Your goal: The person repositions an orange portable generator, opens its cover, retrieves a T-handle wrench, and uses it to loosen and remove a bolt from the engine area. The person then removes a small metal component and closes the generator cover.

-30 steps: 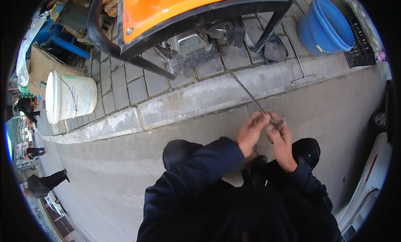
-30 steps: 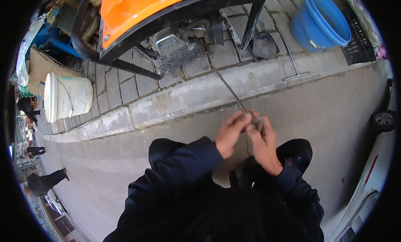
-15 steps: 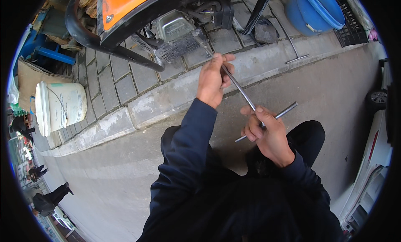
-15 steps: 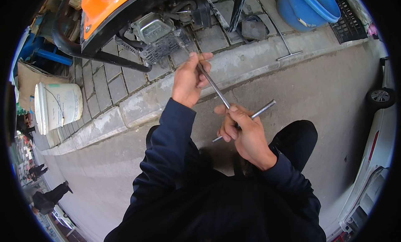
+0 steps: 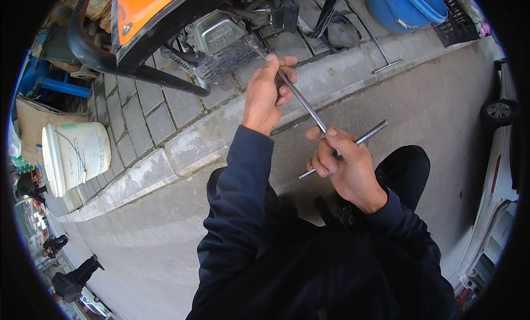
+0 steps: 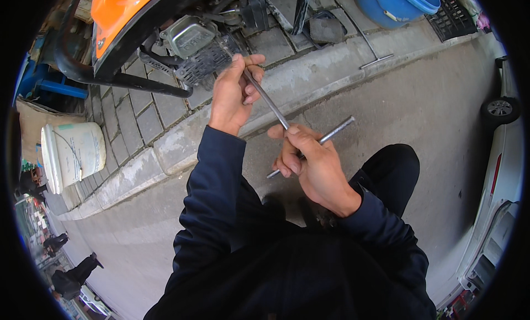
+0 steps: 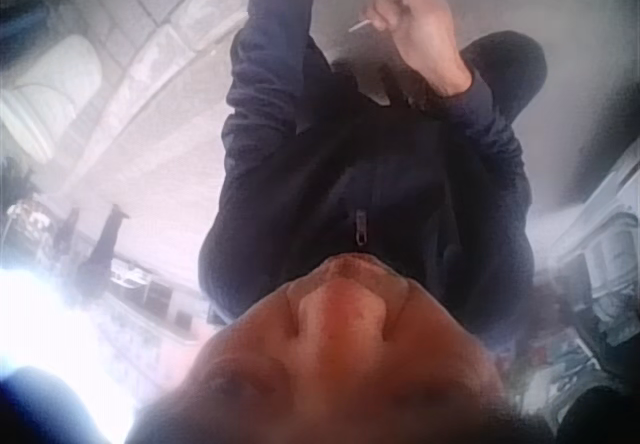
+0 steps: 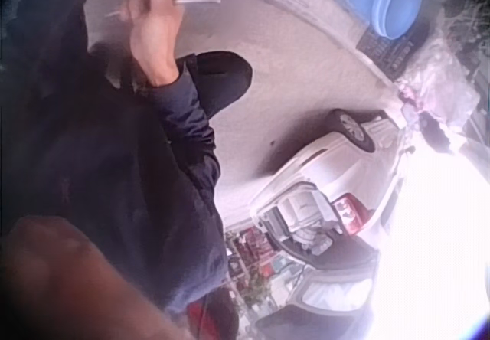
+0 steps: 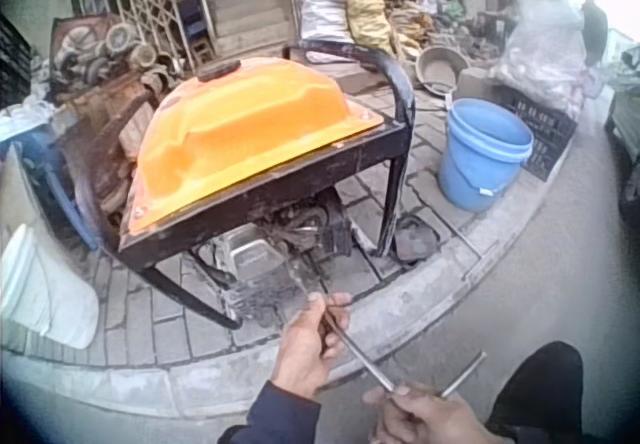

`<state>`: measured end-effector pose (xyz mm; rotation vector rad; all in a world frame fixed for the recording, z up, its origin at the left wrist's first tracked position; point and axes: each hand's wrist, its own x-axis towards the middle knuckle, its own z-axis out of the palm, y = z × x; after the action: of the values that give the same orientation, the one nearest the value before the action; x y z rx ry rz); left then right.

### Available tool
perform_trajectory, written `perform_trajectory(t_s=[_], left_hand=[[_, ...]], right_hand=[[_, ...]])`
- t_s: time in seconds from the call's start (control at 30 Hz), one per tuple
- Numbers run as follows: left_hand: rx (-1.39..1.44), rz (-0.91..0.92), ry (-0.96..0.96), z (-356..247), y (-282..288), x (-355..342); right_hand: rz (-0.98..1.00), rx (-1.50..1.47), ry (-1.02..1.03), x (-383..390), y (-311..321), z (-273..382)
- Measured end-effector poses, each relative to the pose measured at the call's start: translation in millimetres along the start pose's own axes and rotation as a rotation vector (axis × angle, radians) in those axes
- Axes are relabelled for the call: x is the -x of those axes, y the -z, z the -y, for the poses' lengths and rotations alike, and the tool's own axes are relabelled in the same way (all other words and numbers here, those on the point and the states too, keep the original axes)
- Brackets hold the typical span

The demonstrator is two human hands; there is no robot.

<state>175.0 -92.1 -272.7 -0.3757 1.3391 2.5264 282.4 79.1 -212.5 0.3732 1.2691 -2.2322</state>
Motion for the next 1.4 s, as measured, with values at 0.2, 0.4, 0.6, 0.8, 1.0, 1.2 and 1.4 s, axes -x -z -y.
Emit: perform_trajectory(t_s=[0.2, 0.4, 0.6, 0.8, 1.0, 1.2, 1.4], left_hand=[[0.105, 0.093, -0.004, -2.4, 8.1, -4.4], [0.1, -0.035, 0.019, 3.0, 12.8, 1.3], [-0.031, -0.182, 0.072, 23.7, 11.2, 33.1], [0.102, -0.408, 0.22, 45.8, 53.0, 79.1], [0.054, -0.714, 0.241, 22.0, 142.3, 104.1], [-0.407, -0.892, 0.182, -24.4, 260.2, 77.1], [-0.506, -0.971, 0.043, -29.7, 349.1, 27.1]], right_hand=[[0.013, 0.362, 0.131, -4.2, -7.5, 2.4], [0.012, 1.153, 0.42, -5.8, -4.6, -3.2], [0.378, 1.534, 0.57, 13.4, 51.8, -1.4], [-0.197, 1.734, 0.421, -122.2, 194.3, 81.6], [-0.712, 1.834, 0.342, -226.7, 308.0, 123.3], [-0.752, 2.014, 0.398, -234.5, 332.0, 97.0], [-0.503, 1.536, 0.213, -207.2, 323.8, 112.8]])
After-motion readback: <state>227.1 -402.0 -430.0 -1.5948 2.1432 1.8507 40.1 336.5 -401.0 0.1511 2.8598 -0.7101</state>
